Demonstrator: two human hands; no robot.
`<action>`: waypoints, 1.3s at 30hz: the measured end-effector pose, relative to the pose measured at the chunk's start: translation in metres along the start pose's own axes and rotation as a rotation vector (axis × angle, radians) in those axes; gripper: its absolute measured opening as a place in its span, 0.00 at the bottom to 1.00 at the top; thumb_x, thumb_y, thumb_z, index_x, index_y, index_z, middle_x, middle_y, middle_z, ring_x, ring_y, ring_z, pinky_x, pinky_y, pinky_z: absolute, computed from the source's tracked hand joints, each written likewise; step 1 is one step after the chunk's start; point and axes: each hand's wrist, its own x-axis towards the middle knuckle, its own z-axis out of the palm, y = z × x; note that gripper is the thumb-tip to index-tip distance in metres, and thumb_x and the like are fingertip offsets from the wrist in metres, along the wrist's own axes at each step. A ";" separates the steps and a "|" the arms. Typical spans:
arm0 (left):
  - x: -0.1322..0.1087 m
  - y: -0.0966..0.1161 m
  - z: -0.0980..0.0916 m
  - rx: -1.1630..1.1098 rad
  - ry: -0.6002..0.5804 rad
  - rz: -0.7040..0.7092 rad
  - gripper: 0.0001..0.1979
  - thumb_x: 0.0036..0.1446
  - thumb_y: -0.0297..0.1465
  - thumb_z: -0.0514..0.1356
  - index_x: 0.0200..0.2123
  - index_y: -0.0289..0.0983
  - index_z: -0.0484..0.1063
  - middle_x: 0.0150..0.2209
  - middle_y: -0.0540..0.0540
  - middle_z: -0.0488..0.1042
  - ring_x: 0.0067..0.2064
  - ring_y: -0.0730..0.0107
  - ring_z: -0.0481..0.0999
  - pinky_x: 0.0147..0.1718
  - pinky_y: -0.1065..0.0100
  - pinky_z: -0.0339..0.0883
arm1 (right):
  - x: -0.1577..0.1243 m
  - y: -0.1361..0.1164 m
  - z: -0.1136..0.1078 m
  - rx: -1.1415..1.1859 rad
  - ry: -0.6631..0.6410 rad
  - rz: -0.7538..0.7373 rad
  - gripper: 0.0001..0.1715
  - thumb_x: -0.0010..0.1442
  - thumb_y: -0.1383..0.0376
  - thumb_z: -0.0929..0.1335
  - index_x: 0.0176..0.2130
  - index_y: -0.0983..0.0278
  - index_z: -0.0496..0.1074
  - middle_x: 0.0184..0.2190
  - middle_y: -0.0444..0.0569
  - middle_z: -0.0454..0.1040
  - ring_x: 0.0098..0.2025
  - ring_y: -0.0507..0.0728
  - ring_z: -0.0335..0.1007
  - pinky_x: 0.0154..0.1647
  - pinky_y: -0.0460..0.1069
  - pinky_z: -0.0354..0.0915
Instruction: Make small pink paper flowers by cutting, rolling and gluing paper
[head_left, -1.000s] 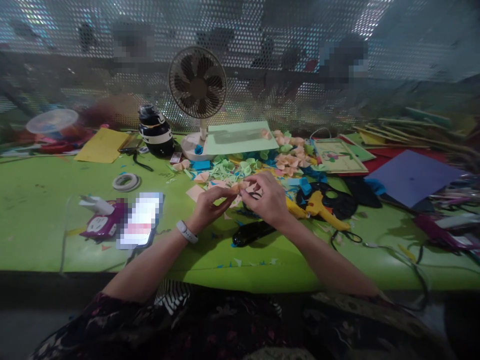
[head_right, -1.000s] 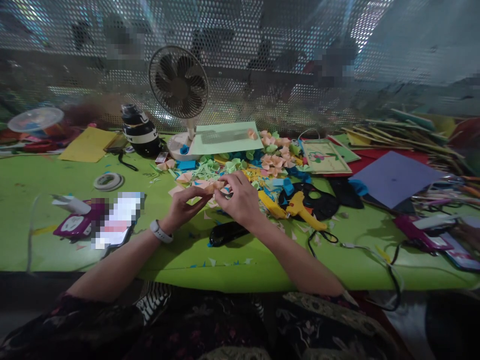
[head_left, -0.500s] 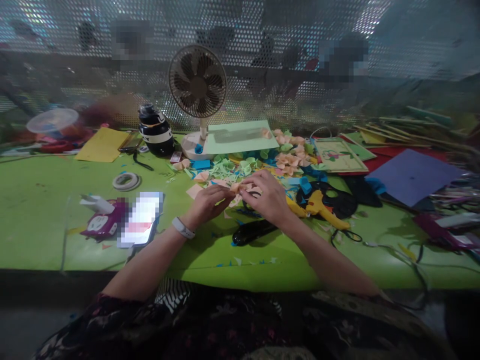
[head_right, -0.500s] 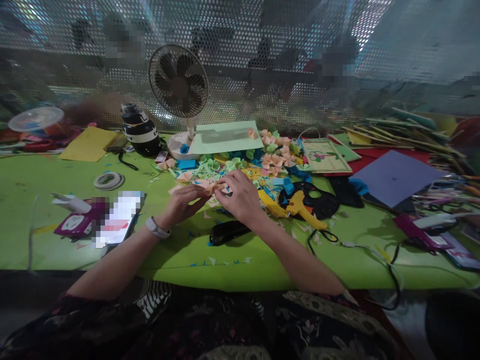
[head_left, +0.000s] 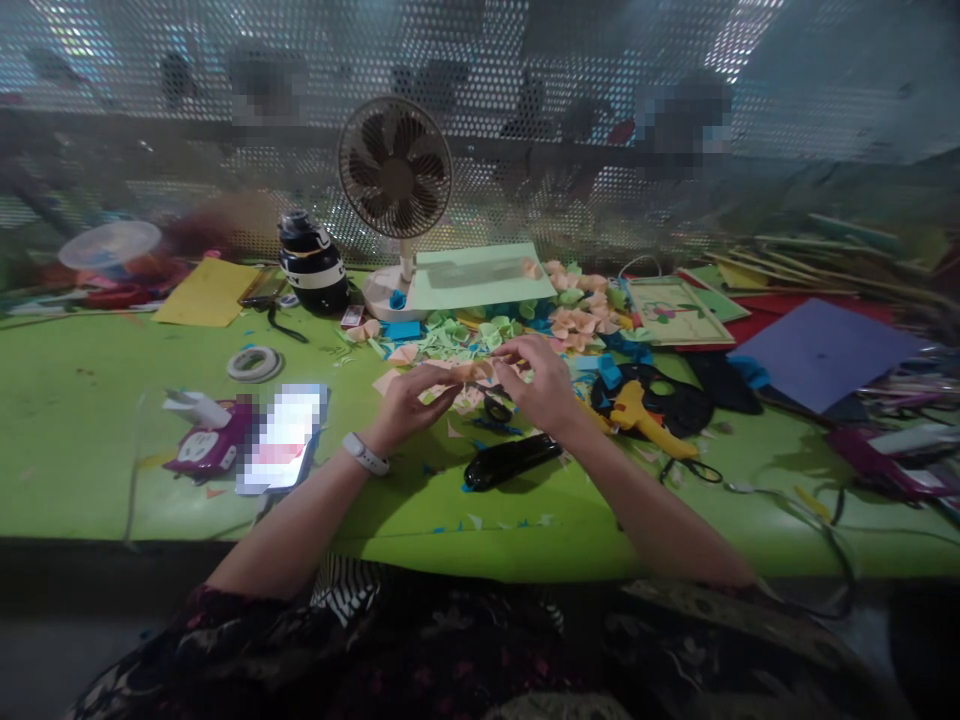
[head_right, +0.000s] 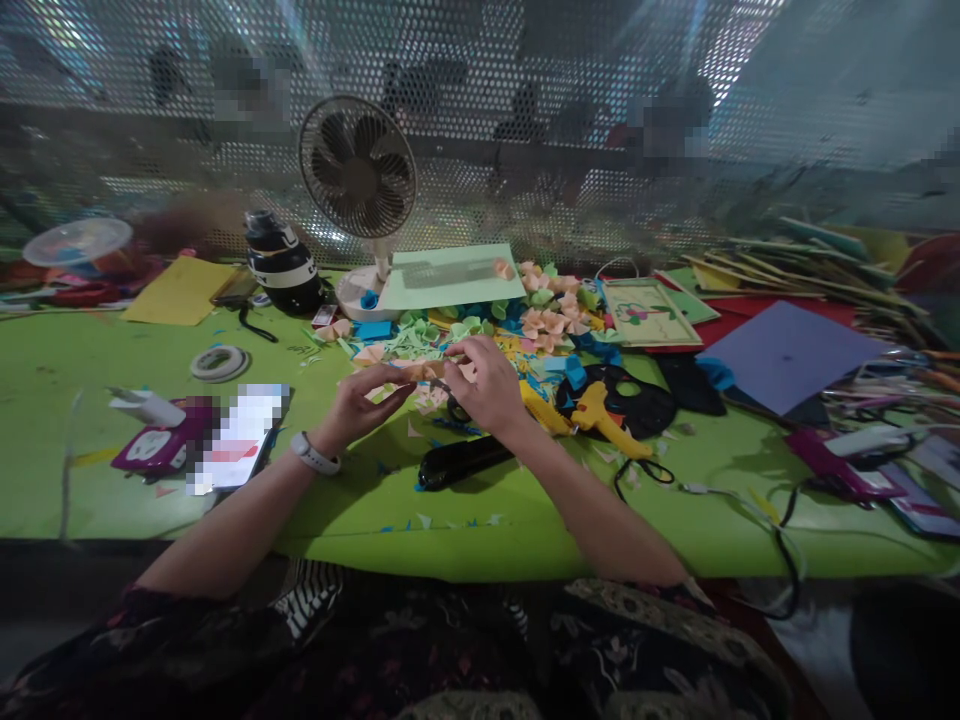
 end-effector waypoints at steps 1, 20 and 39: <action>0.000 0.000 0.000 -0.008 0.005 -0.002 0.03 0.59 0.28 0.65 0.37 0.36 0.78 0.35 0.42 0.82 0.37 0.66 0.81 0.37 0.66 0.75 | 0.000 0.001 0.000 0.016 -0.019 0.034 0.09 0.61 0.62 0.66 0.38 0.63 0.74 0.40 0.54 0.75 0.37 0.58 0.73 0.41 0.54 0.70; 0.000 -0.006 -0.002 0.109 0.001 0.052 0.08 0.60 0.26 0.62 0.41 0.39 0.80 0.38 0.42 0.83 0.39 0.64 0.82 0.40 0.64 0.75 | -0.009 0.006 0.018 0.092 -0.076 0.053 0.15 0.58 0.66 0.67 0.47 0.61 0.72 0.34 0.48 0.80 0.33 0.56 0.77 0.37 0.50 0.72; -0.001 -0.011 0.003 -0.481 0.035 -0.714 0.24 0.49 0.51 0.68 0.33 0.34 0.79 0.29 0.45 0.80 0.31 0.68 0.80 0.30 0.70 0.77 | -0.009 0.017 0.024 -0.011 -0.040 0.006 0.10 0.61 0.63 0.68 0.43 0.62 0.74 0.36 0.50 0.80 0.31 0.56 0.75 0.34 0.50 0.70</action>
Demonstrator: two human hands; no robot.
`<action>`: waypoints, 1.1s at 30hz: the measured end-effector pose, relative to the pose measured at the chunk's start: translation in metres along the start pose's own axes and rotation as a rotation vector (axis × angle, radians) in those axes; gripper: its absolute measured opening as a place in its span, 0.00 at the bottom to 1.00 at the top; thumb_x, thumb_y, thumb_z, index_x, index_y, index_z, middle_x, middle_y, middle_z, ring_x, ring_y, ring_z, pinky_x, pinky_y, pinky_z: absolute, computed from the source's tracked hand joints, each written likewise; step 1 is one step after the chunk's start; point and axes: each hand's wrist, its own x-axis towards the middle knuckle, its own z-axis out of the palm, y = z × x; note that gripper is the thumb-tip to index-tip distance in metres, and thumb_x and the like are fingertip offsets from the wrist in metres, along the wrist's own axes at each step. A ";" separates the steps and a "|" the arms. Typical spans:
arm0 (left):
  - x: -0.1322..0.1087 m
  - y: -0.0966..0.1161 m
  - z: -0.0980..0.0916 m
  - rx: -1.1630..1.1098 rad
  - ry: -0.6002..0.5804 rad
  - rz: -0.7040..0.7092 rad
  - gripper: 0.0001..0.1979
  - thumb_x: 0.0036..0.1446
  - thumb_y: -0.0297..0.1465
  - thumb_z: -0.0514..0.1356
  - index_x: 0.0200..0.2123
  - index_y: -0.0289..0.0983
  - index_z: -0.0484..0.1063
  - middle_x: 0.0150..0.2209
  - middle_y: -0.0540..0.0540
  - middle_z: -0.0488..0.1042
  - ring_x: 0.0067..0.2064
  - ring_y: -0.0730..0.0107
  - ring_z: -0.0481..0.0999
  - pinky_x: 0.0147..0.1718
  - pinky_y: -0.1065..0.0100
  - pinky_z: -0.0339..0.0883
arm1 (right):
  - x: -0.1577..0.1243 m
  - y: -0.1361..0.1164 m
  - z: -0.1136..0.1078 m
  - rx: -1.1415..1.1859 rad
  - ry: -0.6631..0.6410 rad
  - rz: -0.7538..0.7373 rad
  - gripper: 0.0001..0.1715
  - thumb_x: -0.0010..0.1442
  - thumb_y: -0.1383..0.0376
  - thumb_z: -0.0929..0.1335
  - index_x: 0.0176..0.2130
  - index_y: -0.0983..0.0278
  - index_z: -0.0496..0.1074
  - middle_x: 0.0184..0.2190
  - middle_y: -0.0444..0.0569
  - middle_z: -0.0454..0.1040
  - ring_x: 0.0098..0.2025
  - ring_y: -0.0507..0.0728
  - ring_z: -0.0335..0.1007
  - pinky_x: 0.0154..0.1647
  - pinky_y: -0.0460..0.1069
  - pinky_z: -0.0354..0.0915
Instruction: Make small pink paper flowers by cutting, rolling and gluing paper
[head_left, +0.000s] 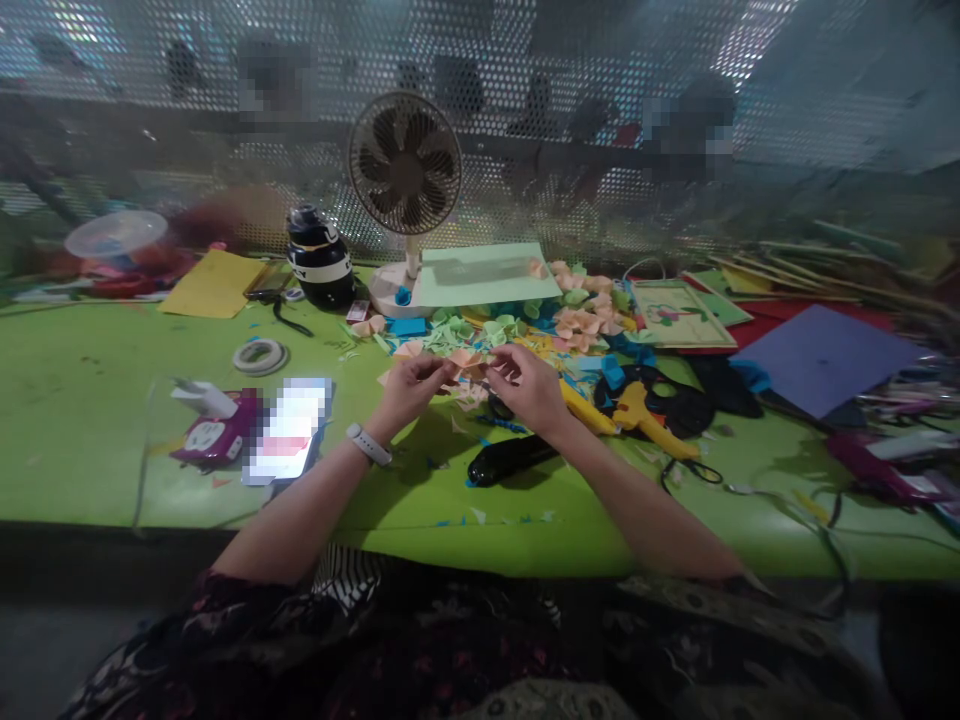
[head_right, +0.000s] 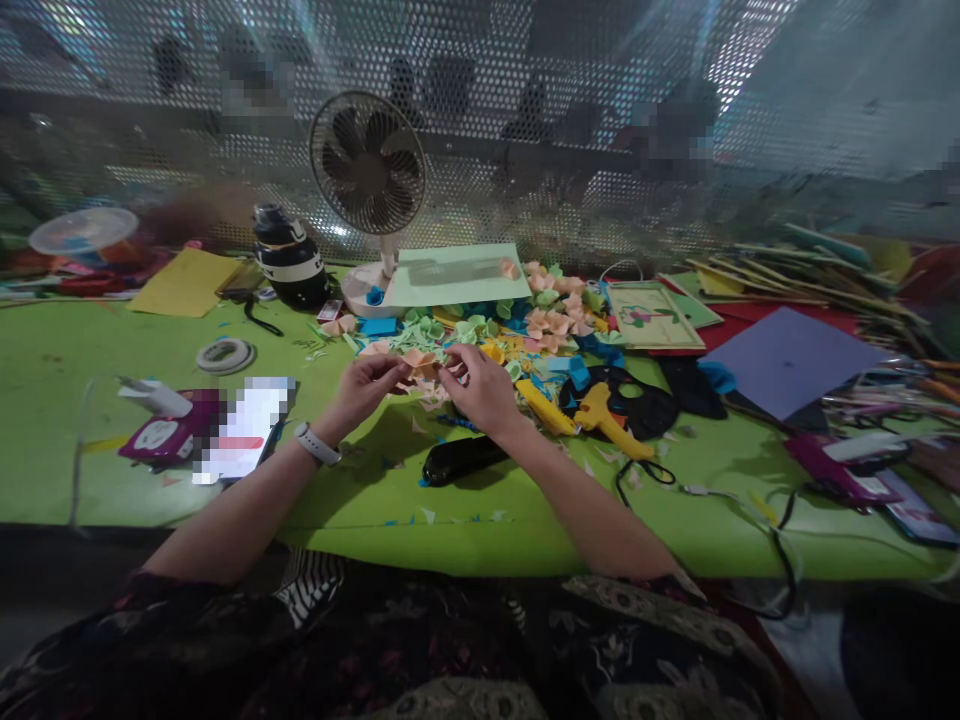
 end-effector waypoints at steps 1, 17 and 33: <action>0.000 0.000 0.000 -0.001 0.010 0.008 0.24 0.50 0.51 0.68 0.33 0.34 0.79 0.29 0.45 0.80 0.31 0.68 0.80 0.30 0.70 0.76 | 0.001 0.000 0.000 0.006 -0.020 0.026 0.08 0.61 0.62 0.68 0.40 0.62 0.74 0.34 0.49 0.79 0.30 0.55 0.74 0.33 0.50 0.69; -0.002 -0.003 0.003 0.209 0.028 0.179 0.13 0.57 0.40 0.63 0.30 0.35 0.78 0.28 0.46 0.79 0.29 0.71 0.76 0.29 0.70 0.73 | 0.001 -0.004 0.003 0.110 -0.061 0.041 0.12 0.58 0.64 0.67 0.42 0.62 0.78 0.38 0.51 0.79 0.37 0.57 0.75 0.36 0.51 0.72; -0.004 0.002 0.005 0.088 0.040 0.059 0.15 0.51 0.42 0.67 0.26 0.34 0.76 0.24 0.47 0.77 0.26 0.72 0.76 0.28 0.70 0.73 | -0.001 -0.007 0.003 0.253 -0.013 0.099 0.12 0.58 0.63 0.68 0.40 0.62 0.80 0.35 0.50 0.80 0.36 0.57 0.76 0.39 0.53 0.73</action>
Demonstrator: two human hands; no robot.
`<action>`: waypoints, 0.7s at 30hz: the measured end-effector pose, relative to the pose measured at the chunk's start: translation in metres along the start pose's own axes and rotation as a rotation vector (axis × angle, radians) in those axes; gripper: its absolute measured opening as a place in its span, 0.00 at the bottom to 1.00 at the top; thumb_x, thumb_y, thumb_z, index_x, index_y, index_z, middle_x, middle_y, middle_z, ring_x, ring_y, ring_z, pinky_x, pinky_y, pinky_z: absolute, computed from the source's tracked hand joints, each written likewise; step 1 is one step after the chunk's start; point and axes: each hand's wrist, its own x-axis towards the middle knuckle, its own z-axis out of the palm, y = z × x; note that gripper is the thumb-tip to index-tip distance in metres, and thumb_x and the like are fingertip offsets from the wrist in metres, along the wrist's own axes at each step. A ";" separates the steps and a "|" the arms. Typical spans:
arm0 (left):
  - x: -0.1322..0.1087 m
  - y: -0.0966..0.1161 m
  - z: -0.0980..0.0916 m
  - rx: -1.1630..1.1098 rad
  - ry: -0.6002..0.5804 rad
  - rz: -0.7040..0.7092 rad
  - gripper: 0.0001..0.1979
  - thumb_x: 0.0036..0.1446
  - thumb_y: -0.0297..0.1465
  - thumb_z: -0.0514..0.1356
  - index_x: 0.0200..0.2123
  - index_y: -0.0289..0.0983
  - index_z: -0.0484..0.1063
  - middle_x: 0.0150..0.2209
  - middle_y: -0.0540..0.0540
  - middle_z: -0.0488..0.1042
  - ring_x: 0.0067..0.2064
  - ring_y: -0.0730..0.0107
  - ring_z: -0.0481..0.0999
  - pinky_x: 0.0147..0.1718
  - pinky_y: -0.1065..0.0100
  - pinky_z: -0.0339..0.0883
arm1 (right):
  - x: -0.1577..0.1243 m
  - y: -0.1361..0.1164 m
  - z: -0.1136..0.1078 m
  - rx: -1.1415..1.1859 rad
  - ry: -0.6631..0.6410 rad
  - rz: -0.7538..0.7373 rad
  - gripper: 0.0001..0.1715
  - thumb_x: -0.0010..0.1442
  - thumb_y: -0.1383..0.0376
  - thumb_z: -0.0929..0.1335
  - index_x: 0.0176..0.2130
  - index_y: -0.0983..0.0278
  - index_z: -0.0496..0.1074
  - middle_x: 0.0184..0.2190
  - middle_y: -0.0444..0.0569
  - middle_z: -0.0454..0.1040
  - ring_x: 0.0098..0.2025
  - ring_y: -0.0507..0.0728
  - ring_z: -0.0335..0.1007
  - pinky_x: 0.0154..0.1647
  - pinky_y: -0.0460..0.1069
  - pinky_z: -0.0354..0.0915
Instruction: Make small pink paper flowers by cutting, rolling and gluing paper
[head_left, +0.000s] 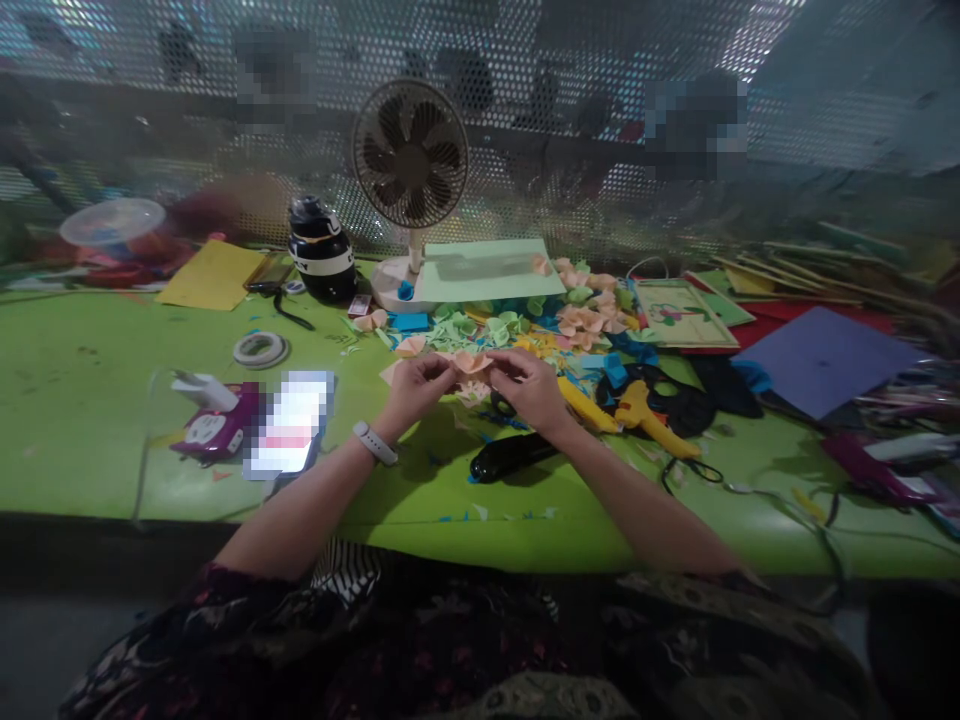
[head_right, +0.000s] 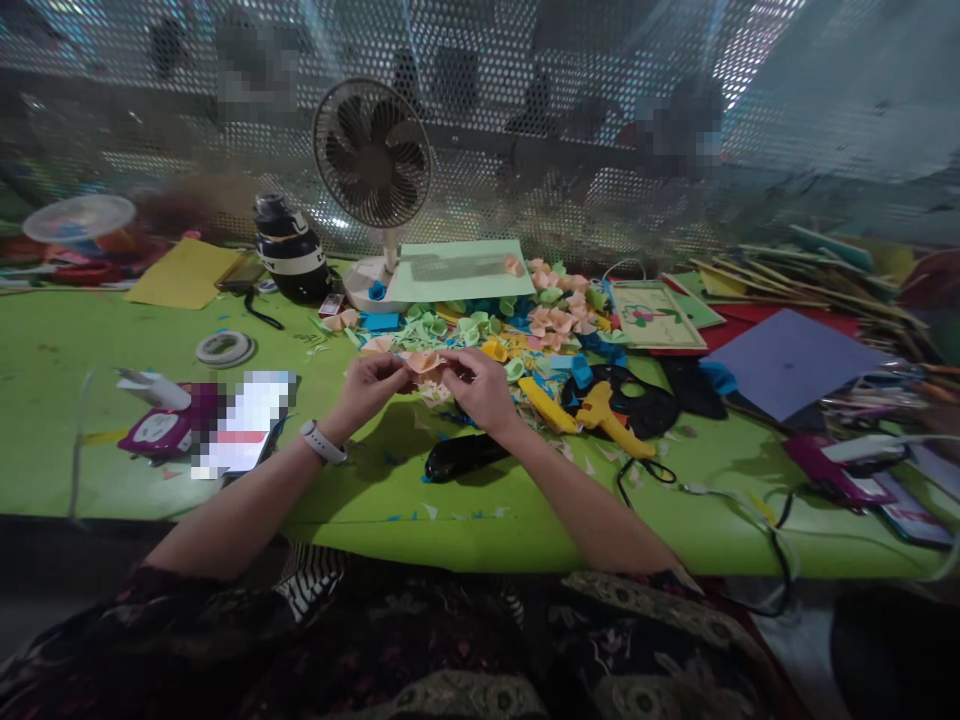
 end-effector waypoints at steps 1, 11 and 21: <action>0.000 0.001 0.000 -0.039 -0.001 -0.032 0.17 0.50 0.43 0.68 0.26 0.34 0.76 0.24 0.47 0.77 0.26 0.72 0.76 0.28 0.69 0.73 | 0.001 0.000 -0.001 0.030 0.000 0.065 0.12 0.57 0.61 0.69 0.39 0.63 0.80 0.33 0.49 0.80 0.33 0.56 0.75 0.36 0.52 0.72; 0.001 0.009 -0.001 -0.122 0.036 -0.090 0.21 0.49 0.47 0.69 0.20 0.35 0.73 0.20 0.48 0.74 0.20 0.77 0.71 0.20 0.75 0.66 | 0.012 0.004 -0.005 0.283 -0.060 0.369 0.18 0.47 0.51 0.73 0.28 0.62 0.75 0.21 0.44 0.75 0.22 0.52 0.70 0.25 0.48 0.68; 0.002 0.017 -0.007 -0.008 0.105 0.025 0.22 0.52 0.42 0.67 0.13 0.37 0.68 0.12 0.52 0.64 0.14 0.80 0.59 0.14 0.76 0.50 | 0.033 0.026 -0.036 0.242 0.025 0.403 0.16 0.48 0.54 0.75 0.28 0.64 0.75 0.21 0.44 0.76 0.21 0.51 0.70 0.23 0.46 0.67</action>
